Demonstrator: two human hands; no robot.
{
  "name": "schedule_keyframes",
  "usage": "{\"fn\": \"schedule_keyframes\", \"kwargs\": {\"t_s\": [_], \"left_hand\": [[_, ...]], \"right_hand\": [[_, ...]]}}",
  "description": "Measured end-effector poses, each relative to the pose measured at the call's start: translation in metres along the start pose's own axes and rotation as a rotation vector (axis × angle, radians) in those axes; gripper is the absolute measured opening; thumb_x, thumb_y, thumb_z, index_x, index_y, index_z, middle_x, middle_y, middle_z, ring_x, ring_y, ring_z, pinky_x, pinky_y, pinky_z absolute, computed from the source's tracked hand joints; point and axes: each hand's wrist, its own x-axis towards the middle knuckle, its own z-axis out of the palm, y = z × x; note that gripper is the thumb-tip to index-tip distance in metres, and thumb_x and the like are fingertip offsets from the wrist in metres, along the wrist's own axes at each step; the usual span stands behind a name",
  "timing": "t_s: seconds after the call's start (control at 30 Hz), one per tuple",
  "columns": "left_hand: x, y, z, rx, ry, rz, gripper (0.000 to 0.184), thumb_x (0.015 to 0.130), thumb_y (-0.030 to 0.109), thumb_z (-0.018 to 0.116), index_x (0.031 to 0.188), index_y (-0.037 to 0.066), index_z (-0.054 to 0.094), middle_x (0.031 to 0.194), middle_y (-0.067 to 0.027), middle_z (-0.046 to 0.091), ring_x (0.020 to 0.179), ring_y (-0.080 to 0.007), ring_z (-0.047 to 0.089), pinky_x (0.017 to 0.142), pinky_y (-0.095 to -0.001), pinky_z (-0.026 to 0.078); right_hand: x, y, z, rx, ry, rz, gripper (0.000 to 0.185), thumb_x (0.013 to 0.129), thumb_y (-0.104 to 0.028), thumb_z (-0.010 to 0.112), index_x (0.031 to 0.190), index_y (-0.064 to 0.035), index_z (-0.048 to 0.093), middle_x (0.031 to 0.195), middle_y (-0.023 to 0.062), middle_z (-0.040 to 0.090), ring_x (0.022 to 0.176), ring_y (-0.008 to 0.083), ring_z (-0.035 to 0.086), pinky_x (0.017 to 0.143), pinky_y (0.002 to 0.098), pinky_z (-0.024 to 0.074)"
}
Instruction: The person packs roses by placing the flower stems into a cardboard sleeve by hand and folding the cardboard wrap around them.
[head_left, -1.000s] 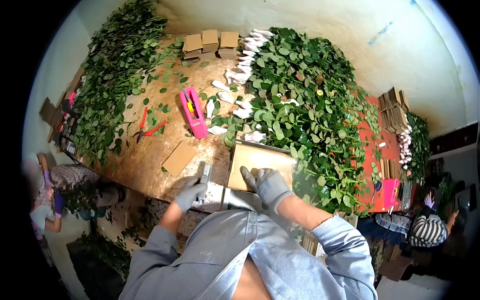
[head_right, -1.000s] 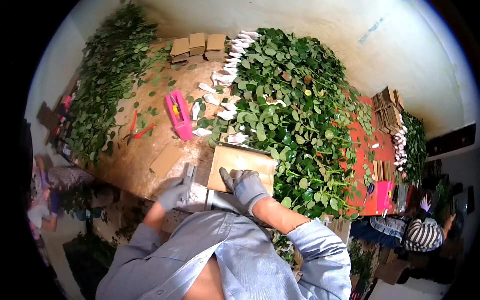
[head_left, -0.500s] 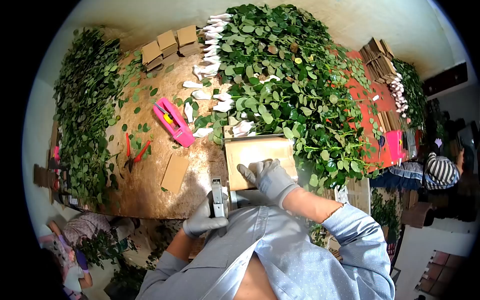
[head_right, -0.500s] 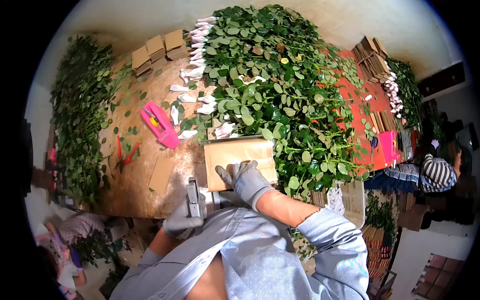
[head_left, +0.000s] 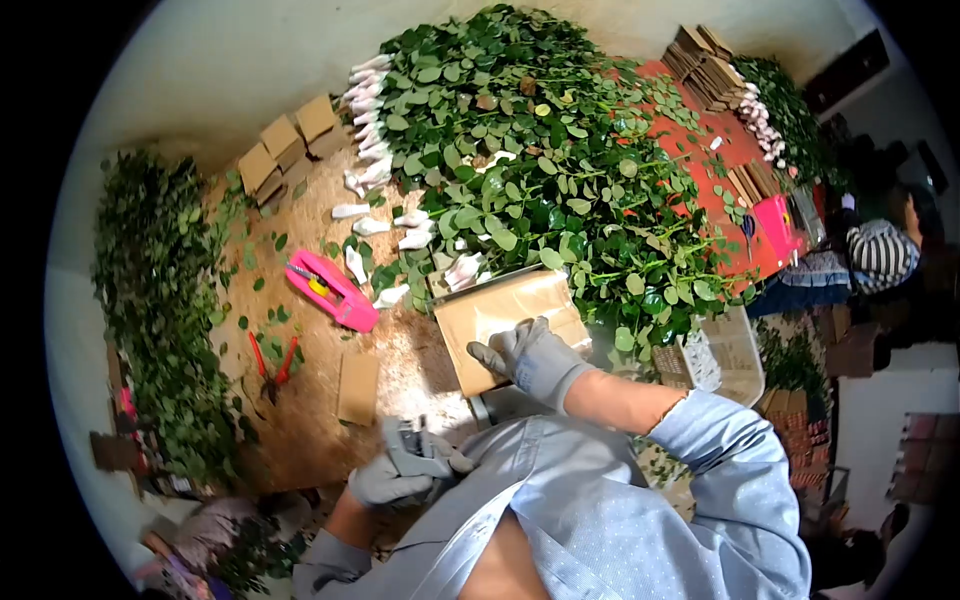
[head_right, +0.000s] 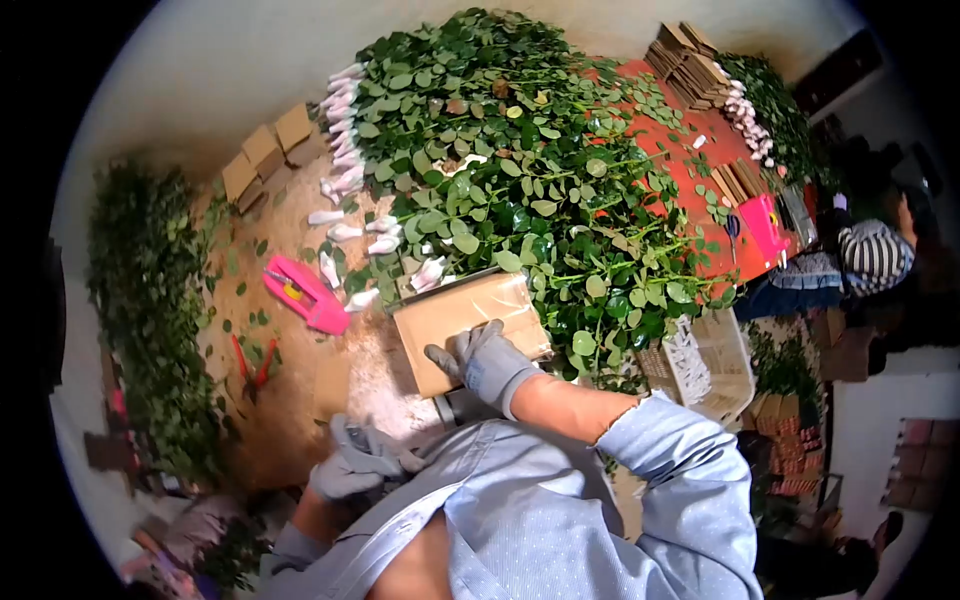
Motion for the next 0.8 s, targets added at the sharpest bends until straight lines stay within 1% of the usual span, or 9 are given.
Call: {"fn": "schedule_keyframes", "kwargs": {"t_s": [0.07,0.17,0.27,0.3,0.43,0.5,0.57,0.63,0.8], "left_hand": [[0.007,0.005,-0.01,0.057,0.045,-0.093,0.029,0.1,0.026,0.064,0.118,0.003,0.065,0.126,-0.0147,0.065,0.118,-0.0224,0.059,0.104,-0.0382,0.045],[0.032,-0.003,-0.037,0.509,0.294,-0.274,0.031,0.1,0.032,0.066,0.111,0.003,0.061,0.097,-0.009,0.066,0.09,-0.0205,0.063,0.081,-0.0398,0.051],[0.045,-0.024,-0.077,0.771,0.261,-0.192,0.034,0.099,0.033,0.067,0.114,0.003,0.059,0.093,-0.0124,0.065,0.084,-0.0251,0.065,0.079,-0.0413,0.053],[0.051,-0.011,-0.078,0.884,0.231,-0.239,0.038,0.097,0.034,0.069,0.116,0.003,0.058,0.095,-0.0164,0.066,0.086,-0.0303,0.066,0.08,-0.0427,0.053],[0.068,0.003,-0.09,1.008,0.163,-0.366,0.047,0.094,0.039,0.071,0.12,0.003,0.058,0.101,-0.0209,0.068,0.093,-0.0361,0.069,0.083,-0.0445,0.054],[0.078,0.01,-0.091,1.036,0.122,-0.328,0.049,0.093,0.04,0.072,0.121,0.002,0.058,0.1,-0.0213,0.069,0.092,-0.0365,0.069,0.083,-0.0447,0.054],[0.091,0.019,-0.087,1.062,0.077,-0.286,0.051,0.092,0.041,0.072,0.122,0.002,0.059,0.1,-0.0217,0.069,0.092,-0.0368,0.069,0.083,-0.0448,0.055],[0.101,0.032,-0.074,1.088,0.142,-0.396,0.038,0.088,0.035,0.076,0.108,0.005,0.064,0.095,-0.0188,0.068,0.089,-0.0341,0.068,0.082,-0.0422,0.054],[0.109,0.036,-0.06,1.258,0.237,-0.408,0.038,0.084,0.039,0.078,0.1,0.005,0.069,0.09,-0.0208,0.07,0.089,-0.0386,0.07,0.082,-0.0456,0.055]], "right_hand": [[-0.001,-0.002,0.005,0.056,0.036,-0.023,0.061,0.103,-0.02,0.045,0.163,-0.0194,0.035,0.116,0.0126,0.061,0.099,0.0324,0.065,0.087,0.0593,0.0476],[-0.002,-0.004,0.006,0.027,0.02,-0.022,0.06,0.104,-0.022,0.045,0.163,-0.0186,0.035,0.116,0.0127,0.061,0.1,0.0327,0.065,0.089,0.0595,0.0464],[-0.002,-0.005,0.006,0.005,0.01,-0.019,0.061,0.103,-0.023,0.046,0.163,-0.018,0.035,0.116,0.0129,0.062,0.102,0.0335,0.065,0.089,0.0598,0.0462],[-0.002,-0.006,0.007,-0.014,0.023,-0.014,0.061,0.103,-0.023,0.046,0.163,-0.0177,0.035,0.116,0.0129,0.062,0.102,0.0338,0.066,0.089,0.0598,0.0462],[-0.001,-0.007,0.007,-0.024,0.054,-0.014,0.06,0.104,-0.023,0.045,0.163,-0.0173,0.035,0.114,0.0129,0.062,0.103,0.034,0.065,0.089,0.0597,0.0459],[-0.002,-0.007,0.004,-0.049,0.034,0.005,0.063,0.1,-0.021,0.05,0.162,-0.0184,0.037,0.123,0.0086,0.062,0.098,0.0282,0.064,0.082,0.0474,0.0455],[-0.004,-0.005,0.001,-0.023,0.037,0.002,0.062,0.1,-0.02,0.05,0.161,-0.0181,0.038,0.122,0.0085,0.062,0.098,0.0279,0.064,0.082,0.0467,0.0454],[-0.006,-0.004,0.002,0.002,0.04,-0.005,0.062,0.1,-0.02,0.05,0.16,-0.0178,0.039,0.122,0.0084,0.062,0.097,0.0277,0.064,0.082,0.046,0.0453],[-0.006,-0.004,0.007,-0.047,0.137,0.041,0.054,0.103,-0.022,0.046,0.156,-0.0107,0.045,0.106,0.0089,0.065,0.09,0.0264,0.066,0.08,0.0484,0.0458]]}}
